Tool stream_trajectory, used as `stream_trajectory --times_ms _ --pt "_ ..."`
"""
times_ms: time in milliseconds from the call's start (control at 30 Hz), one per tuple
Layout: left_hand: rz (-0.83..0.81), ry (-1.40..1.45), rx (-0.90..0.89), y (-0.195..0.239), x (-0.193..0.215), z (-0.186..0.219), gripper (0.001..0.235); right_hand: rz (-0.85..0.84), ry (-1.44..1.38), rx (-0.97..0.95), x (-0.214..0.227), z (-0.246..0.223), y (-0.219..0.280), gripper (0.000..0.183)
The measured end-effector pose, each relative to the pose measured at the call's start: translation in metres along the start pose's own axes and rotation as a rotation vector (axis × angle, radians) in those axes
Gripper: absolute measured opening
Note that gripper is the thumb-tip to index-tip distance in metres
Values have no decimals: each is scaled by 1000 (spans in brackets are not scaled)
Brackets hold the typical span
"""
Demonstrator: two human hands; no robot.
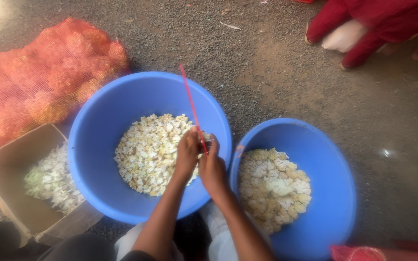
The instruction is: The person is chopping cauliflower heads into small pieces using a knife and placing them into large blue plastic bowls.
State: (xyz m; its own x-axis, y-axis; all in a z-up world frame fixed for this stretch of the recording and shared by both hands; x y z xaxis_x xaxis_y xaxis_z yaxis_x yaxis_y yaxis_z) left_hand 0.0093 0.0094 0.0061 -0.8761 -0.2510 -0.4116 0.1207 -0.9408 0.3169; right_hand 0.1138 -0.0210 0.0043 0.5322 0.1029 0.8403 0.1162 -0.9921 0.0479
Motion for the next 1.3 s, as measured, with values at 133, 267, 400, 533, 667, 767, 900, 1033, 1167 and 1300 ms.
stream_trajectory --times_ms 133,267,400,533,667,767,900,1033,1167,1300 --pt "-90 -256 -82 0 -1 -18 52 -29 56 -105 -3 14 -11 42" --pt "-197 -111 5 6 1 -18 61 -142 -311 -413 14 14 -13 44" --pt "-173 129 89 5 3 -12 57 -113 -753 -361 37 6 -11 46" --pt "-158 107 22 -3 2 -17 60 -101 -338 -290 45 -9 -1 61" --pt "-99 -234 -75 -4 9 -26 68 -143 -163 -122 28 -18 0 51" --pt "-130 -247 -97 -5 10 -24 61 -134 -154 -187 17 -5 -1 40" --pt "-122 -316 -136 -2 15 -22 57 65 -90 -33 -1 9 -6 34" --pt "-115 -247 -2 -7 26 -32 57 -125 -127 -286 -16 26 -15 38" --pt "-226 106 139 -5 23 -38 53 -138 -856 -357 -7 37 -21 35" --pt "20 5 213 -30 42 -70 78 -136 -687 -253 19 10 -12 48"
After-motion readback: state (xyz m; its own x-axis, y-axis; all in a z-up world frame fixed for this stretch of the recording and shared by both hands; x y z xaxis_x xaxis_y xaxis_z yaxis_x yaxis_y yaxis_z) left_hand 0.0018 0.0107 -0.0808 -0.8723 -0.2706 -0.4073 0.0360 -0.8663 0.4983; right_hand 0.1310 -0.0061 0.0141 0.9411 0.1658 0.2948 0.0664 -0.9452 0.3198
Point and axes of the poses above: each hand's wrist, its own y-axis away from the middle knuckle, its own x-axis out of the back of the hand, z = x × y, the point moved 3 cm from there along -y, towards the middle knuckle, and after that the axes turned 12 degrees about y, right-handed, at the moved point
